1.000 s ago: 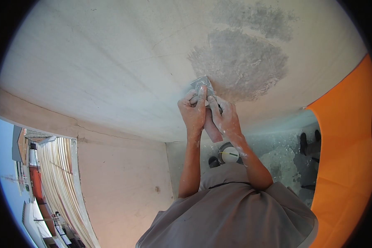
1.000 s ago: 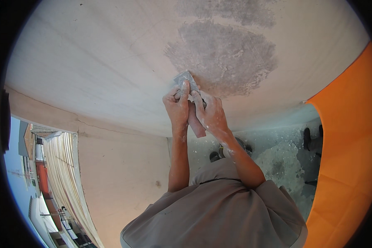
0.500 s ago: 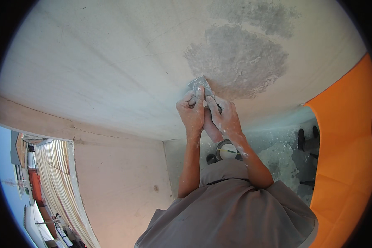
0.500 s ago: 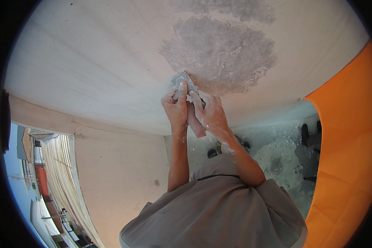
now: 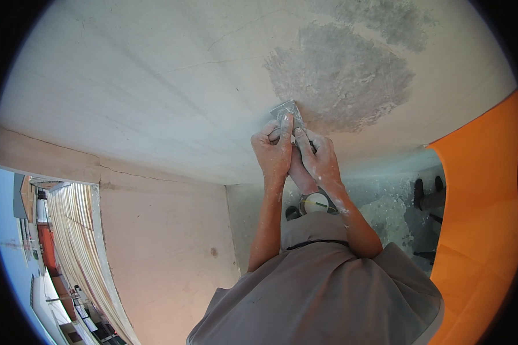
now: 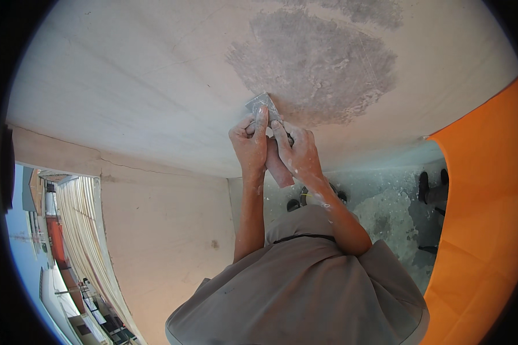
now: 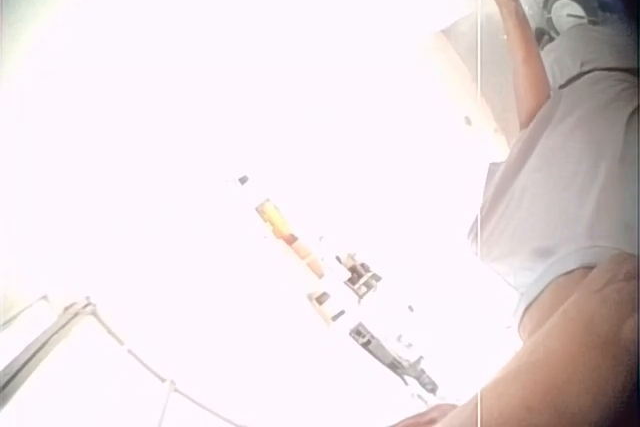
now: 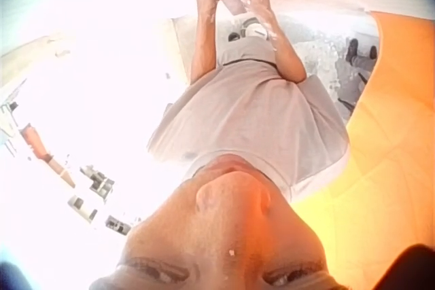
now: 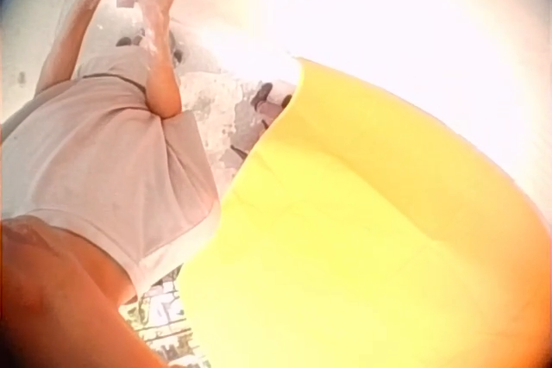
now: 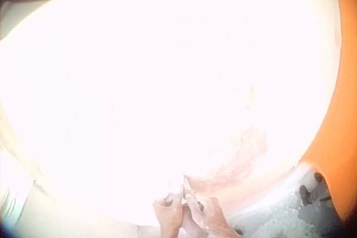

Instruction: Scraping and smoothing plaster on a wall using a putty knife.

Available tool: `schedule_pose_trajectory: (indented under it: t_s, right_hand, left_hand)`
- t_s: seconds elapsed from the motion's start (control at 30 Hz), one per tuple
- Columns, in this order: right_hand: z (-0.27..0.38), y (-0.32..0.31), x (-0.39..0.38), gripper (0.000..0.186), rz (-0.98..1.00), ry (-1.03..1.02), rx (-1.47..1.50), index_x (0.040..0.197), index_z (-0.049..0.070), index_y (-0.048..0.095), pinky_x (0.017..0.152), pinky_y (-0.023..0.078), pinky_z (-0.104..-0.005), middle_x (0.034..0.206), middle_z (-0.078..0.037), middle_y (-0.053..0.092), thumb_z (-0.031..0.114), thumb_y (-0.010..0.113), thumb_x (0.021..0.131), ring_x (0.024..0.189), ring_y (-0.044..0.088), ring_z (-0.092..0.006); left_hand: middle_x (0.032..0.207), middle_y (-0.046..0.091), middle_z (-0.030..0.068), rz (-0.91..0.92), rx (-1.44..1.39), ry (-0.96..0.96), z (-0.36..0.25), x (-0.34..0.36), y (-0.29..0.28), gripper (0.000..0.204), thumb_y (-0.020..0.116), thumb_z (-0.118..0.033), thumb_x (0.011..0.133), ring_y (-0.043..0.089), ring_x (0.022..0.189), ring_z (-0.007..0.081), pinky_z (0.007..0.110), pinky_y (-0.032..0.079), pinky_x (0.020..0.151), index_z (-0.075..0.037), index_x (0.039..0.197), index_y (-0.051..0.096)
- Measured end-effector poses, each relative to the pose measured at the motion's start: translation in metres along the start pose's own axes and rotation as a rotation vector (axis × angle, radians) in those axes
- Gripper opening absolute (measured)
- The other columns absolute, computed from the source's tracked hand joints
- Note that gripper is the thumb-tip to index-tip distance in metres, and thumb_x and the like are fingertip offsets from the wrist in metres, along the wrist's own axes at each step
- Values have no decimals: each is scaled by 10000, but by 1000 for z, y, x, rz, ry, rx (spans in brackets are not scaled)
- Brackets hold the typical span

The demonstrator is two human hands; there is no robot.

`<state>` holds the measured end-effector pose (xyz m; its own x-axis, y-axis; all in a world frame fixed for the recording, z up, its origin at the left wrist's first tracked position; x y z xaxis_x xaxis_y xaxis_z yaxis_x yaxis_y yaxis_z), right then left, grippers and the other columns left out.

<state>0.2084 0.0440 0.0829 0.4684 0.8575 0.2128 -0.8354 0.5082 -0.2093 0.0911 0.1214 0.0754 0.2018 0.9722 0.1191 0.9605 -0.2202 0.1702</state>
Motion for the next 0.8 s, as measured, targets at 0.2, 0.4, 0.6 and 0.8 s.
schedule_pose_trajectory:
  t_s: [0.2, 0.4, 0.6, 0.8]
  right_hand:
    - [10, 0, 5, 383, 13, 14, -35, 964, -31, 696, 680, 489, -446, 778, -233, 665, 305, 537, 1060, 692, 632, -398]
    - [31, -5, 3, 377, 0, -3, -98, 973, 2, 709, 752, 493, -453, 797, -223, 679, 316, 522, 1065, 724, 631, -419]
    - [14, -2, 10, 344, -25, -68, -87, 984, 7, 695, 767, 484, -465, 814, -206, 692, 299, 530, 1058, 767, 630, -441]
    - [26, -2, 10, 331, -26, -44, -114, 982, 11, 694, 763, 488, -488, 839, -219, 695, 288, 529, 1057, 770, 631, -445]
  left_hand:
    - [812, 759, 87, 34, -105, 27, -17, 3, 9, 206, 710, -128, 990, 631, 714, 63, 208, 485, 604, 63, 926, 754]
    - [814, 762, 101, 52, -147, 66, -46, 11, 14, 203, 709, -125, 990, 640, 687, 74, 209, 495, 596, 59, 920, 756]
    - [789, 750, 84, -2, -95, 31, -27, 5, 11, 203, 705, -124, 993, 625, 670, 61, 221, 484, 573, 53, 906, 754]
    - [790, 747, 98, 22, -75, 59, -27, 10, 10, 264, 683, -183, 1016, 618, 668, 78, 232, 487, 610, 49, 908, 750]
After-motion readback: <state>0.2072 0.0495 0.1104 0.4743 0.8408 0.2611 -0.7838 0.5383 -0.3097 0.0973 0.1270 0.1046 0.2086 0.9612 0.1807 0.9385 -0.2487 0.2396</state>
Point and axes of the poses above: each hand's wrist, its own x-axis towards the middle knuckle, its own y-axis out of the palm, z = x × y, the point moved 9 cm from there along x, towards the middle knuckle
